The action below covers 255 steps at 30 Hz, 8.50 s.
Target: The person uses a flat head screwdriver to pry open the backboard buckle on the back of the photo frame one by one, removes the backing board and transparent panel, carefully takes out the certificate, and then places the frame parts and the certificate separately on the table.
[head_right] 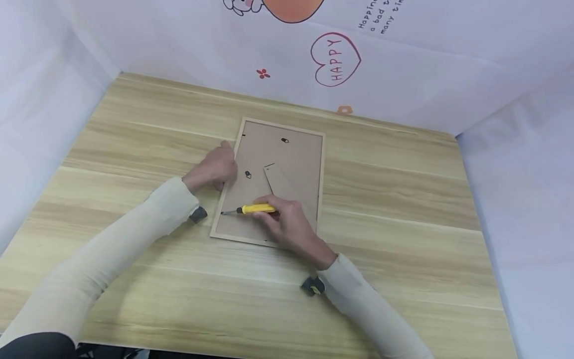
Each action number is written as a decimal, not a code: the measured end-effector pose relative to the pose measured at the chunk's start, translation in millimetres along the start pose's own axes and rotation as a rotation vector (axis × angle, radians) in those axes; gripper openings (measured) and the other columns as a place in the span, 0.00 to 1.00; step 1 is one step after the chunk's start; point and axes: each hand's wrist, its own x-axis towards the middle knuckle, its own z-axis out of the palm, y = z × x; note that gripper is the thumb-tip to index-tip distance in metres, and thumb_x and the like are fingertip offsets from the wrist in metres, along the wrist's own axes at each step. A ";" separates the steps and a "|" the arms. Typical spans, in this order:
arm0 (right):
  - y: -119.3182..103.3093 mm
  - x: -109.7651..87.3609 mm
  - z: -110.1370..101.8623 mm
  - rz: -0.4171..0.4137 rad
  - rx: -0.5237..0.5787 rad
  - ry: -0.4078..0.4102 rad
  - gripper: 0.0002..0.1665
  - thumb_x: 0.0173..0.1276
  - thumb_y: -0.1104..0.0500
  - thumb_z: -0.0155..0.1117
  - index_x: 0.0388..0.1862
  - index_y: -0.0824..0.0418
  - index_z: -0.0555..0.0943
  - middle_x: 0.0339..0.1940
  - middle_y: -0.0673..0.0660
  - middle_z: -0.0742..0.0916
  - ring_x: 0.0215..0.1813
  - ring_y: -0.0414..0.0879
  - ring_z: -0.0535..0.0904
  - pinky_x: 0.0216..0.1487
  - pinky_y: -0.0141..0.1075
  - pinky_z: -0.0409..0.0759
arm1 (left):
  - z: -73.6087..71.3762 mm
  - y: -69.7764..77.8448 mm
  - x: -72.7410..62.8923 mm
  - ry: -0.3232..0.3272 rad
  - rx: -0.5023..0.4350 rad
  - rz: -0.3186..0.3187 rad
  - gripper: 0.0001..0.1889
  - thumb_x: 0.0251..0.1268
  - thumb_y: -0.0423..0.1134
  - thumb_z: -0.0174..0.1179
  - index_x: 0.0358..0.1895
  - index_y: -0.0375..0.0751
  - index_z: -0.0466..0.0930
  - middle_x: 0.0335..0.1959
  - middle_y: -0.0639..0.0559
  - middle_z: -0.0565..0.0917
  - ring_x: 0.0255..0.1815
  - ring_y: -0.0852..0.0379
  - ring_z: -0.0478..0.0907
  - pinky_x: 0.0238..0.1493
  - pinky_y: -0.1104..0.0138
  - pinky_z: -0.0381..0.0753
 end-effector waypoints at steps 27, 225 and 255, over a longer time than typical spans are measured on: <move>-88.3 39.6 5.0 -0.153 -0.151 -0.144 0.04 0.72 0.62 0.61 0.40 0.61 0.81 0.22 0.49 0.84 0.20 0.35 0.69 0.20 0.23 0.64 | 2.2 0.7 1.1 0.031 0.096 0.032 0.22 0.68 0.30 0.44 0.62 0.24 0.53 0.49 0.31 0.72 0.22 0.50 0.78 0.14 0.69 0.78; -13.6 206.2 -47.0 -0.039 -0.354 -0.300 0.15 0.74 0.63 0.57 0.56 0.64 0.80 0.57 0.61 0.85 0.55 0.53 0.81 0.57 0.43 0.80 | 4.2 -9.5 -1.8 0.106 0.174 0.161 0.20 0.67 0.27 0.47 0.61 0.32 0.58 0.48 0.37 0.72 0.36 0.46 0.75 0.31 0.61 0.78; 51.9 161.7 -49.5 0.251 -0.412 -0.300 0.11 0.69 0.63 0.60 0.49 0.60 0.83 0.48 0.59 0.87 0.46 0.51 0.80 0.53 0.43 0.81 | 7.8 -11.3 -3.7 0.123 0.072 0.145 0.16 0.68 0.27 0.46 0.57 0.34 0.59 0.45 0.41 0.71 0.35 0.47 0.73 0.28 0.62 0.75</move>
